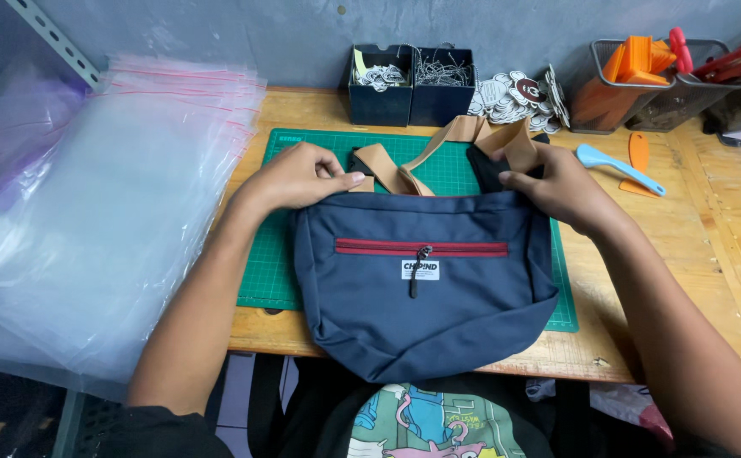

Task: The person cleans a bag using a cloth, checks the straps and buckles, attaches a character keychain to the zipper, and places the bag into a plastic shipping envelope.

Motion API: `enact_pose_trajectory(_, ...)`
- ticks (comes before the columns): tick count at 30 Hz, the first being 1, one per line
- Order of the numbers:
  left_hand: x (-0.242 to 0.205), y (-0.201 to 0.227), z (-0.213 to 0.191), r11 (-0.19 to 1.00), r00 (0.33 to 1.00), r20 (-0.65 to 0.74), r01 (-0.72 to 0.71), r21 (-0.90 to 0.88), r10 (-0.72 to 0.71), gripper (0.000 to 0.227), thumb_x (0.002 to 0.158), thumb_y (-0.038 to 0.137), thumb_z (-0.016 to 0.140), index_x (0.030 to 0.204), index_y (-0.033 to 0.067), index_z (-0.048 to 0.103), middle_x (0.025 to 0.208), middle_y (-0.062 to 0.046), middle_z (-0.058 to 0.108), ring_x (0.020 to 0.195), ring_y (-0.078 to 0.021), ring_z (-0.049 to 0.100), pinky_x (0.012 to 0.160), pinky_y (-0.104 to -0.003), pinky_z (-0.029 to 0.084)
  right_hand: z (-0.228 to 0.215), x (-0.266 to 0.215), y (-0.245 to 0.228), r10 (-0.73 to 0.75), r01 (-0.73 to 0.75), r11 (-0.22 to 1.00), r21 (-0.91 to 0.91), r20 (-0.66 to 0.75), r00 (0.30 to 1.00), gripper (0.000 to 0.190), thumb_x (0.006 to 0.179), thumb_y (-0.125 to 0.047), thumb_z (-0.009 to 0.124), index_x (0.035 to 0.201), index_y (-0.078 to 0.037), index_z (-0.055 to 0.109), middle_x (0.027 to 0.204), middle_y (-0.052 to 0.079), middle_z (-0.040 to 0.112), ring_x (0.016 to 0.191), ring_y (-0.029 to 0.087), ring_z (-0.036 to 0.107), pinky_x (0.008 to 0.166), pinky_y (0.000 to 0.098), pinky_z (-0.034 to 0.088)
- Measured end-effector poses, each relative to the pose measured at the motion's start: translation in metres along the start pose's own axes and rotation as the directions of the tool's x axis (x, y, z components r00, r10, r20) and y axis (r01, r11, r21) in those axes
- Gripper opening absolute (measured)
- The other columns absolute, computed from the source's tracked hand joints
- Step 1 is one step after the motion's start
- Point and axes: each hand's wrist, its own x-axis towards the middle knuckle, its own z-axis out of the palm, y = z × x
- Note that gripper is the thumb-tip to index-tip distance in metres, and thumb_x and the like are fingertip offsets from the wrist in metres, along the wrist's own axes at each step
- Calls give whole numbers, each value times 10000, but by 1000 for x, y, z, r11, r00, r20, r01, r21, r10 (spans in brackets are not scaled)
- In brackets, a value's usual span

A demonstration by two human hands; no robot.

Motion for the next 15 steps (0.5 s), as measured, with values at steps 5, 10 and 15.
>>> enact_pose_trajectory(5,-11,20,3,997,1000,5,-27,78,27,550,908,605,845,1114,95,855,936,-124,856,946,-288,819,852,-436,627,1,7,42,-152,87,889,-449,-112,982,397,1011,-346,893,1263,-53,804,1001,194,785,1001,462,773,809,602,599)
enact_pose_trajectory(10,-5,13,14,992,997,-21,-67,109,70,472,984,552,820,1100,97,773,842,-117,836,885,-302,834,813,-443,629,8,-10,8,-491,264,759,-595,-258,832,759,905,-355,1006,1579,-173,705,1100,68,569,1107,371,642,890,559,609)
enact_pose_trajectory(15,-8,17,15,985,997,-37,-67,162,74,439,983,563,787,1049,129,780,846,-105,836,938,-338,837,825,-482,626,47,-51,-48,-652,688,718,-107,245,718,769,774,-52,832,1517,59,666,1011,184,856,1431,517,663,1273,800,263)
